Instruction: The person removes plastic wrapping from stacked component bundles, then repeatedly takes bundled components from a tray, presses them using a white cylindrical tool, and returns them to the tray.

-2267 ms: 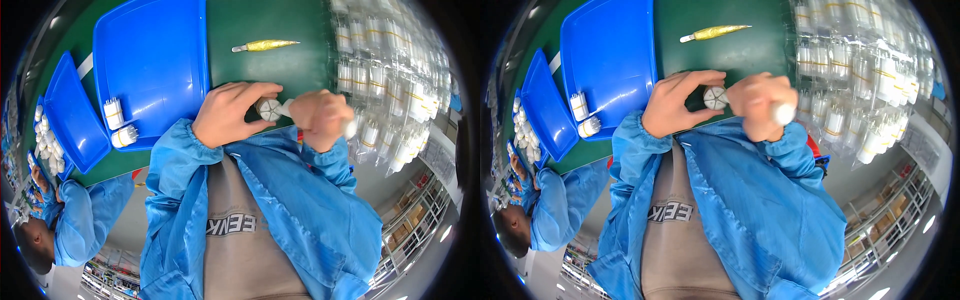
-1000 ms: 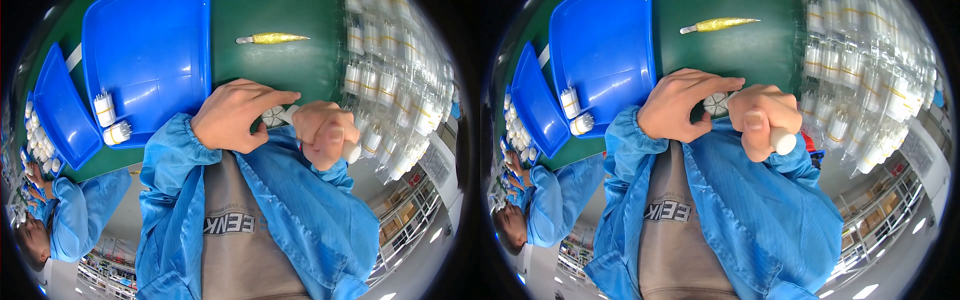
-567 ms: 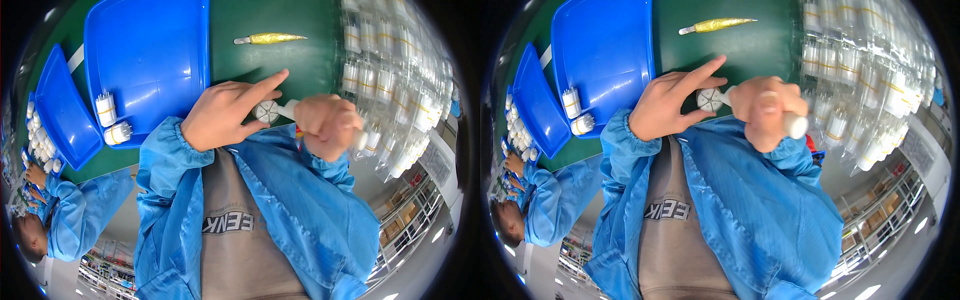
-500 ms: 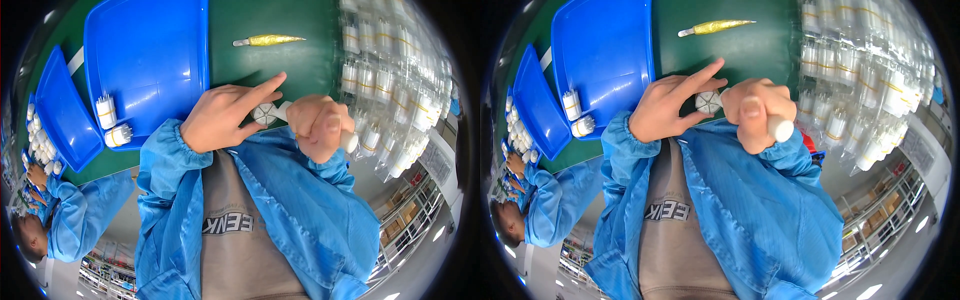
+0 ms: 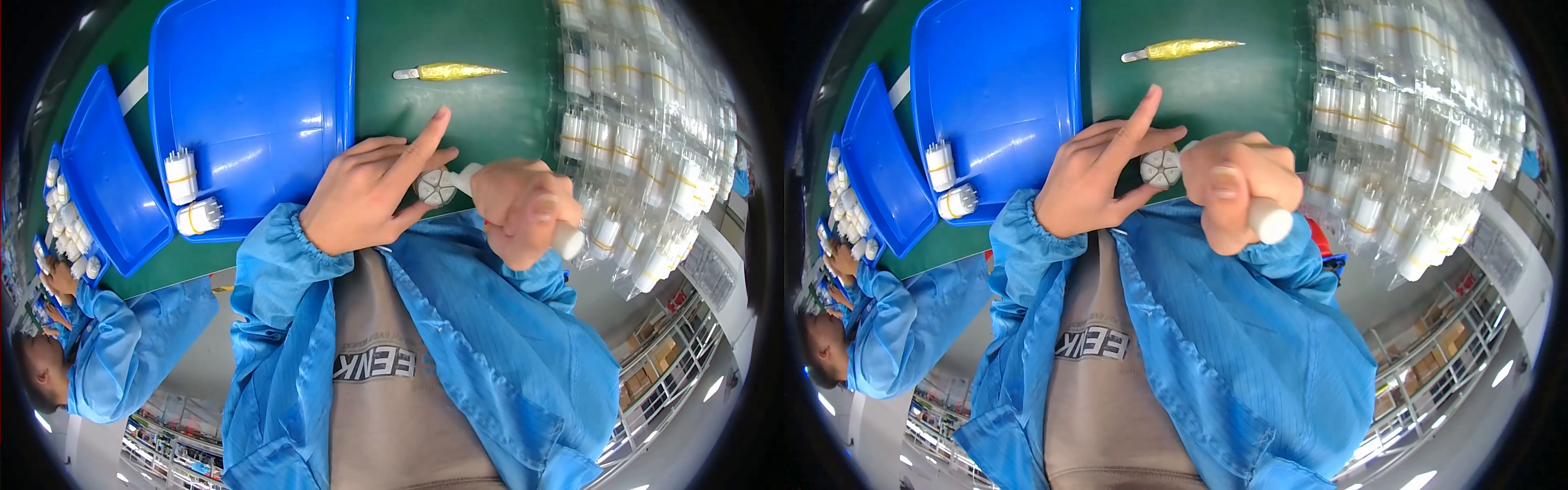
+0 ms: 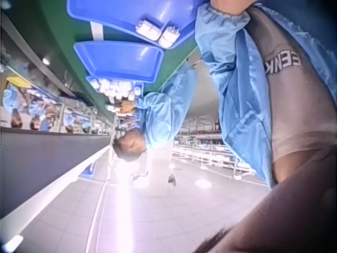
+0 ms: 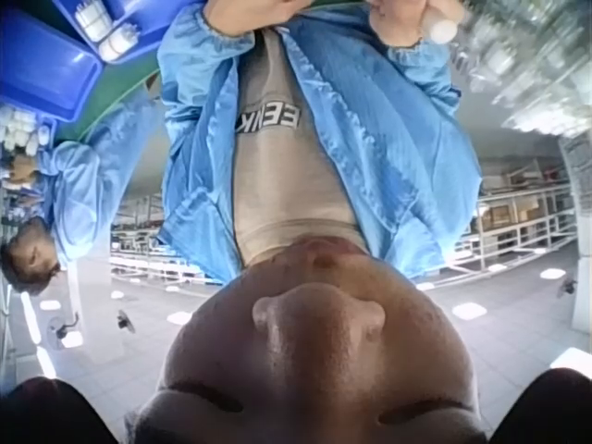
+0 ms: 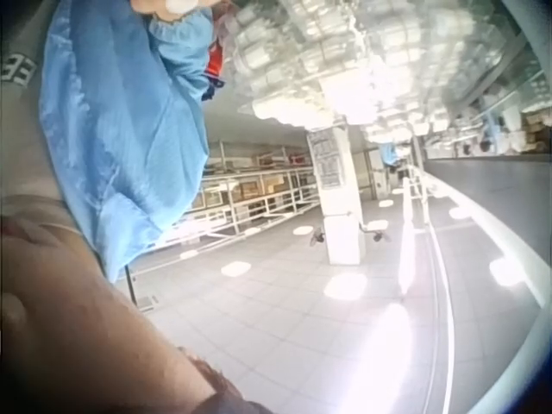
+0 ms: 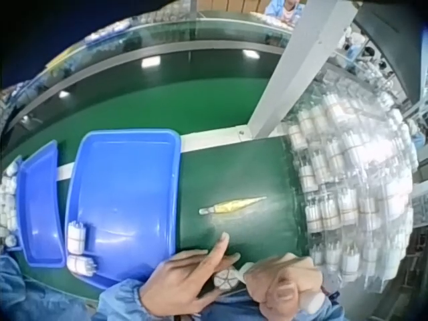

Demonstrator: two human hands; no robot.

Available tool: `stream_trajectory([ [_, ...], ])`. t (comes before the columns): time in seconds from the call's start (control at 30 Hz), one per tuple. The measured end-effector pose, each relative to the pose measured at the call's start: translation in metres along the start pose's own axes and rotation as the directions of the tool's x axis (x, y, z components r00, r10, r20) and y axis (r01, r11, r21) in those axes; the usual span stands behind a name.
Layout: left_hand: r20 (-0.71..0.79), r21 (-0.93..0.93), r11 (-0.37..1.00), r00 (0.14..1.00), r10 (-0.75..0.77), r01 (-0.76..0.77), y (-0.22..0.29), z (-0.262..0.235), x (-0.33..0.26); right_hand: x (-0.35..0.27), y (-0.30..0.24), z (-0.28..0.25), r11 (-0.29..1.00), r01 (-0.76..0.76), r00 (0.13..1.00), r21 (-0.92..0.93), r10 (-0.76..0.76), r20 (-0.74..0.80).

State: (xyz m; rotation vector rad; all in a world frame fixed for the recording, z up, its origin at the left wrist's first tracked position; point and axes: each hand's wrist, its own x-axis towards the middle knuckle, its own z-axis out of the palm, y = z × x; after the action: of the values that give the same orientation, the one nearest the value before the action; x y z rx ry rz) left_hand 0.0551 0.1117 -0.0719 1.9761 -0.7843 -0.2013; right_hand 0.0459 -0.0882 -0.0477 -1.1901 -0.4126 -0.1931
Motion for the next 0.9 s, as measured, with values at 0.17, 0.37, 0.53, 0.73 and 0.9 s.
stream_trajectory([
  [0.17, 0.055, 0.002, 1.000, 0.998, -0.007, 0.007, 0.001, -0.003, 0.001, 0.003, 0.000, 0.006, 0.987, -0.030, 0.996, -0.157, 0.042, 0.073],
  [0.37, -0.177, 0.238, 0.970, 0.984, -0.006, 0.049, 0.009, 0.005, 0.008, 0.003, -0.006, 0.004, 0.890, -0.051, 0.983, -0.453, 0.125, 0.135],
  [0.53, 0.060, 0.020, 0.996, 0.994, -0.093, 0.092, 0.003, -0.003, -0.003, 0.005, -0.005, -0.003, 0.993, -0.103, 0.994, 0.066, 0.100, 0.034],
  [0.73, 0.179, -0.031, 0.994, 0.979, -0.099, 0.107, 0.007, -0.010, -0.002, 0.007, 0.004, 0.007, 0.998, -0.061, 0.992, -0.028, 0.064, 0.112],
  [0.9, 0.203, -0.011, 0.997, 0.976, -0.072, 0.076, 0.007, -0.014, -0.003, 0.010, 0.004, 0.008, 0.966, -0.101, 0.971, -0.238, 0.148, 0.186],
])
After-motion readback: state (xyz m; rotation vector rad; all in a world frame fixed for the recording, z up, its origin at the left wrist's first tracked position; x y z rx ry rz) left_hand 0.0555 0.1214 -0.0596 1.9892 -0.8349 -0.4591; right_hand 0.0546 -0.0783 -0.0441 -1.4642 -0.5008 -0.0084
